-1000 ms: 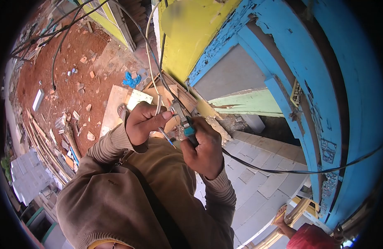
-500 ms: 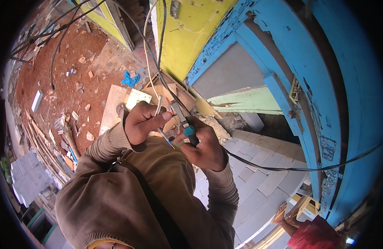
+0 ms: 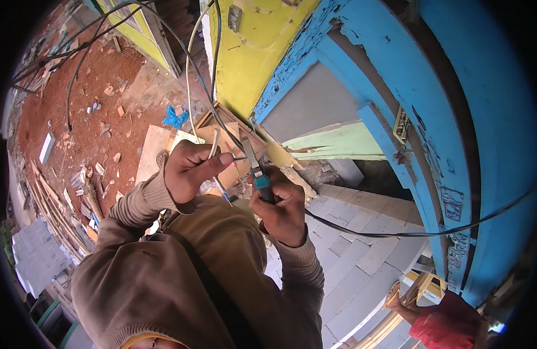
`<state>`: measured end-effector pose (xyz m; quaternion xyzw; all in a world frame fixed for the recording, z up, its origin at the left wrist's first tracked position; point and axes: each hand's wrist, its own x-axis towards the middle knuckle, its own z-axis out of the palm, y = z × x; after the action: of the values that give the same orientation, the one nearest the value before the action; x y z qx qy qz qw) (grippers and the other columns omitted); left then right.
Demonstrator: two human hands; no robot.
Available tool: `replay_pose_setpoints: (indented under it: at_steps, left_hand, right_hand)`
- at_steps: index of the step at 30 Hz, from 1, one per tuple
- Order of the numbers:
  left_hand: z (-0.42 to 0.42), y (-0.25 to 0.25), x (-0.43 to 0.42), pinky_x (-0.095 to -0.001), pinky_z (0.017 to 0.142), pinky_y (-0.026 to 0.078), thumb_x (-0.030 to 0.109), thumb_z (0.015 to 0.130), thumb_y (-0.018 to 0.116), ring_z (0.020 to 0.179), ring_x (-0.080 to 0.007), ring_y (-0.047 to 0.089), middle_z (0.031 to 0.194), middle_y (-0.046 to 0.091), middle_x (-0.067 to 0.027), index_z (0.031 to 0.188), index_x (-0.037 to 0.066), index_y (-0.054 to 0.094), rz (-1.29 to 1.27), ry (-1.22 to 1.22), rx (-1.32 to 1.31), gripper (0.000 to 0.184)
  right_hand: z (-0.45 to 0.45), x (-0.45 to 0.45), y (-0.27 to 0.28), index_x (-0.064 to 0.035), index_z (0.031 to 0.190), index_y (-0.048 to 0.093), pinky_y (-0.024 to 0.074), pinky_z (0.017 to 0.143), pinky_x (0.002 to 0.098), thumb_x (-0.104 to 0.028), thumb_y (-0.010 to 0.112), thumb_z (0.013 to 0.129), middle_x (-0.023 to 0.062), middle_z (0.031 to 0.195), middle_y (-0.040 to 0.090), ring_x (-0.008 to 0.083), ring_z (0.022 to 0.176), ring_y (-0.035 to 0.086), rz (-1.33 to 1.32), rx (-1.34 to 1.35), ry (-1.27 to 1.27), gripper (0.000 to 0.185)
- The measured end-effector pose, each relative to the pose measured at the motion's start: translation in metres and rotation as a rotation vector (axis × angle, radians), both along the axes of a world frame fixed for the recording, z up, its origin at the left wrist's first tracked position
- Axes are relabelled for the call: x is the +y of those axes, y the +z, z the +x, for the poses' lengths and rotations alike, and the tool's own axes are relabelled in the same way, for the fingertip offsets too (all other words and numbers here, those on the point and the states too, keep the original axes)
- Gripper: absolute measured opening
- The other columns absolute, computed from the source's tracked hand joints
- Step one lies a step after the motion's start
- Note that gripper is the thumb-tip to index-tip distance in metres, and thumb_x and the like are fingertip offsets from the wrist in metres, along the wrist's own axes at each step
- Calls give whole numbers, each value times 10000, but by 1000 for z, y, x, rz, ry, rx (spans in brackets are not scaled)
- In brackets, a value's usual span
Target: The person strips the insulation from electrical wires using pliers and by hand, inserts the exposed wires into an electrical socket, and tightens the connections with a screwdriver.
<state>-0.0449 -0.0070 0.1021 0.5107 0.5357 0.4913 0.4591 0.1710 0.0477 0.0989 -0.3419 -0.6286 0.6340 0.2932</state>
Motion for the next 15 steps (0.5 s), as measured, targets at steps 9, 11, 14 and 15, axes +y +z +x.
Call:
replay_pose_setpoints:
  at_steps: [9, 11, 14, 15]
  left_hand:
    - [0, 4, 7, -310, 473, 330, 203, 990, 626, 505, -73, 379, 530, 427, -48, 916, -15, 700, 64, -19, 3, 242]
    - [0, 15, 10, -307, 479, 335, 193, 991, 626, 513, -76, 376, 544, 432, -47, 920, -23, 699, 145, -9, 66, 239]
    - [2, 18, 10, -297, 494, 337, 174, 992, 628, 548, -58, 379, 562, 456, -27, 912, -44, 696, 103, 1, -27, 242]
    - [2, 17, 12, -297, 494, 337, 174, 992, 628, 548, -58, 379, 562, 456, -27, 912, -44, 696, 113, -3, -26, 242]
  right_hand:
    - [8, -2, 5, 111, 836, 656, 527, 874, 298, 123, 584, 798, 130, 1016, 639, 170, 950, 627, -58, 56, -104, 82]
    - [9, 2, 5, 109, 835, 653, 527, 897, 308, 140, 566, 791, 128, 1028, 636, 171, 963, 623, 10, 64, -63, 101]
    - [7, 0, 1, 90, 821, 648, 476, 805, 280, 109, 584, 761, 105, 1006, 636, 129, 879, 576, 14, 101, -106, 90]
    - [6, 0, 0, 71, 810, 647, 423, 705, 245, 70, 613, 737, 84, 980, 637, 85, 775, 532, 32, 141, -135, 81]
